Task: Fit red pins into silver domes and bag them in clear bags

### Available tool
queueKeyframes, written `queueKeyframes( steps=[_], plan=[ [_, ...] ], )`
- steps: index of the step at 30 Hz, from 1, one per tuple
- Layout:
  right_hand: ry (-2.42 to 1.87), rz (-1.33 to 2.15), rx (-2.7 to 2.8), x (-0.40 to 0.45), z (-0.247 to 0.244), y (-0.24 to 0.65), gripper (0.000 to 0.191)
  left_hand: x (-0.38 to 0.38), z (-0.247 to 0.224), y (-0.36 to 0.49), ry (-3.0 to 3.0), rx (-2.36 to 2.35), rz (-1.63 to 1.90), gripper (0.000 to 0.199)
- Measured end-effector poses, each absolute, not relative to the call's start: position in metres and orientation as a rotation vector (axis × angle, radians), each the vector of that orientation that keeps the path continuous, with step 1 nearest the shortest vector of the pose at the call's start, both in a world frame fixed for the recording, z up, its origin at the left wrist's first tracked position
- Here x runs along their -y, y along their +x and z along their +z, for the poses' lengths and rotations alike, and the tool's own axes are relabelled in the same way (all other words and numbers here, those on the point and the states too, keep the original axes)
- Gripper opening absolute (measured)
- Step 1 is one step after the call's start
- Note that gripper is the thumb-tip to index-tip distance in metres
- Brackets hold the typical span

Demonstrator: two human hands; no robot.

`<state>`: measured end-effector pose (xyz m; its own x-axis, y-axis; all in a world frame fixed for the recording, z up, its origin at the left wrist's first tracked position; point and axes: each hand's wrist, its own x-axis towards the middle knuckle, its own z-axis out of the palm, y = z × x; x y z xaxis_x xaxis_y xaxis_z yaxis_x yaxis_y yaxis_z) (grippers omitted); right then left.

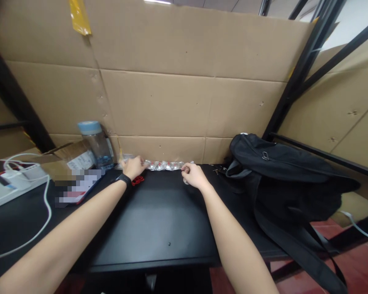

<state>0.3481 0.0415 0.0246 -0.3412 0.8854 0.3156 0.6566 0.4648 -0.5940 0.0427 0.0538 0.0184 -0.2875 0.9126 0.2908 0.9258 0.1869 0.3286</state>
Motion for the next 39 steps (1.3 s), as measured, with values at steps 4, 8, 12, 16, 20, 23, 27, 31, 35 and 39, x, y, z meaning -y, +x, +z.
queueKeyframes(
  steps=[4, 8, 12, 16, 20, 23, 27, 31, 35, 39],
  plan=[
    [-1.288, 0.305, 2.388, -0.046, 0.022, 0.362, 0.046, -0.04, 0.023, 0.033, -1.918, 2.172, -0.528, 0.03],
    [-1.392, 0.341, 2.465, -0.052, 0.014, 0.367, 0.052, -0.021, 0.031, 0.018, -2.333, 1.949, -0.326, 0.021],
    [-1.425, 0.335, 2.451, -0.056, 0.008, 0.367, 0.045, -0.002, 0.024, 0.01, -2.356, 1.828, -0.414, 0.016],
    [-1.402, 0.324, 2.457, -0.056, 0.008, 0.366, 0.041, 0.001, 0.013, 0.009, -2.399, 1.803, -0.451, 0.014],
    [-1.386, 0.347, 2.446, -0.055, 0.009, 0.366, 0.038, -0.003, 0.004, 0.013, -2.388, 1.784, -0.446, 0.015],
    [-1.367, 0.379, 2.428, -0.055, 0.011, 0.368, 0.038, -0.001, 0.003, 0.017, -2.374, 1.75, -0.457, 0.017],
    [-1.328, 0.345, 2.368, -0.053, 0.016, 0.37, 0.037, 0.006, 0.011, 0.024, -2.375, 1.781, -0.604, 0.019],
    [-1.232, 0.41, 2.27, -0.044, 0.021, 0.36, 0.038, 0.011, 0.021, 0.033, -2.542, 1.828, -1.008, 0.02],
    [-1.033, 0.626, 2.129, -0.03, 0.026, 0.337, 0.037, 0.015, 0.026, 0.042, -2.764, 1.728, -1.427, 0.022],
    [-0.826, 0.879, 1.998, -0.012, 0.031, 0.314, 0.039, 0.019, 0.027, 0.053, -2.81, 1.724, -1.647, 0.023]
  ],
)
